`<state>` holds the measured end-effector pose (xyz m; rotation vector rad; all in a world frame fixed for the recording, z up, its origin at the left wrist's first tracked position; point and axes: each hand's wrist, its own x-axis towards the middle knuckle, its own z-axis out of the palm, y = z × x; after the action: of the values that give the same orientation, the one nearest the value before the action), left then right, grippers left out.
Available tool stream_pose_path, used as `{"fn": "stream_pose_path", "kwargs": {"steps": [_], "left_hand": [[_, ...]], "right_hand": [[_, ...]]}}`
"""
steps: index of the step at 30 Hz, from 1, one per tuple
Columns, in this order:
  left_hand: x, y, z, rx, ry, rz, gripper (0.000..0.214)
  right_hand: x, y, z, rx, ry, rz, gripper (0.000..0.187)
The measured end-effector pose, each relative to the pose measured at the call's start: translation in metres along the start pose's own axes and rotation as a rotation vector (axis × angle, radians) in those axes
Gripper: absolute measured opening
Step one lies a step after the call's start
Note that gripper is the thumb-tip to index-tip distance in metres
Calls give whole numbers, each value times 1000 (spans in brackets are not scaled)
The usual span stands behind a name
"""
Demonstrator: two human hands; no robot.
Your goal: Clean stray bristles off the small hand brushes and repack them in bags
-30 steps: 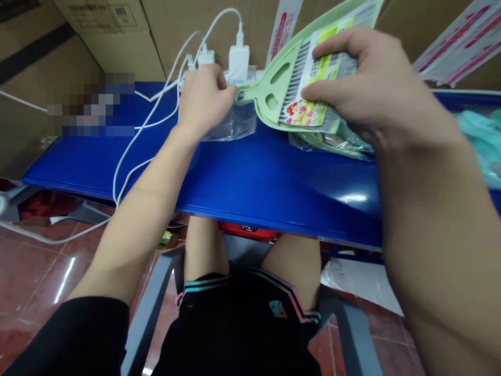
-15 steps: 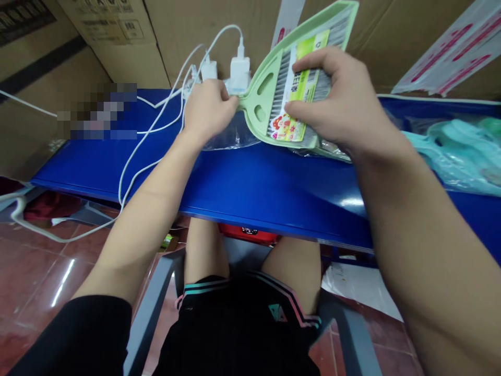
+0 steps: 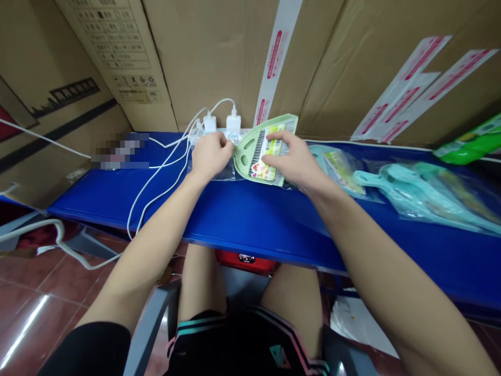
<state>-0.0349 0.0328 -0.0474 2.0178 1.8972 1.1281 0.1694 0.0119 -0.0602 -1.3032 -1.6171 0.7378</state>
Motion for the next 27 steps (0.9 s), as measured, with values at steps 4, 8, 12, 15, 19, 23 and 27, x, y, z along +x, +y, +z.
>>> {"fn": "stream_pose_path", "kwargs": {"steps": [4, 8, 12, 15, 19, 23, 27], "left_hand": [[-3, 2, -3, -14, -12, 59, 20], [-6, 5, -4, -30, -34, 121, 21], [-9, 8, -6, -37, -53, 162, 22], [-10, 12, -5, -43, -68, 201, 22], [-10, 14, 0, -38, -42, 245, 17], [-9, 13, 8, -21, 37, 344, 12], [-12, 15, 14, -31, 24, 359, 15]], "right_hand": [[-2, -5, 3, 27, -17, -32, 48], [-3, -6, 9, 9, 8, -75, 48], [-2, -4, 12, -5, 44, -95, 49], [-1, -1, 12, -7, 62, -101, 49], [3, 4, 12, -2, 75, -113, 52], [6, 9, 11, -7, 71, -150, 53], [6, 11, 11, -21, 35, -151, 54]]}}
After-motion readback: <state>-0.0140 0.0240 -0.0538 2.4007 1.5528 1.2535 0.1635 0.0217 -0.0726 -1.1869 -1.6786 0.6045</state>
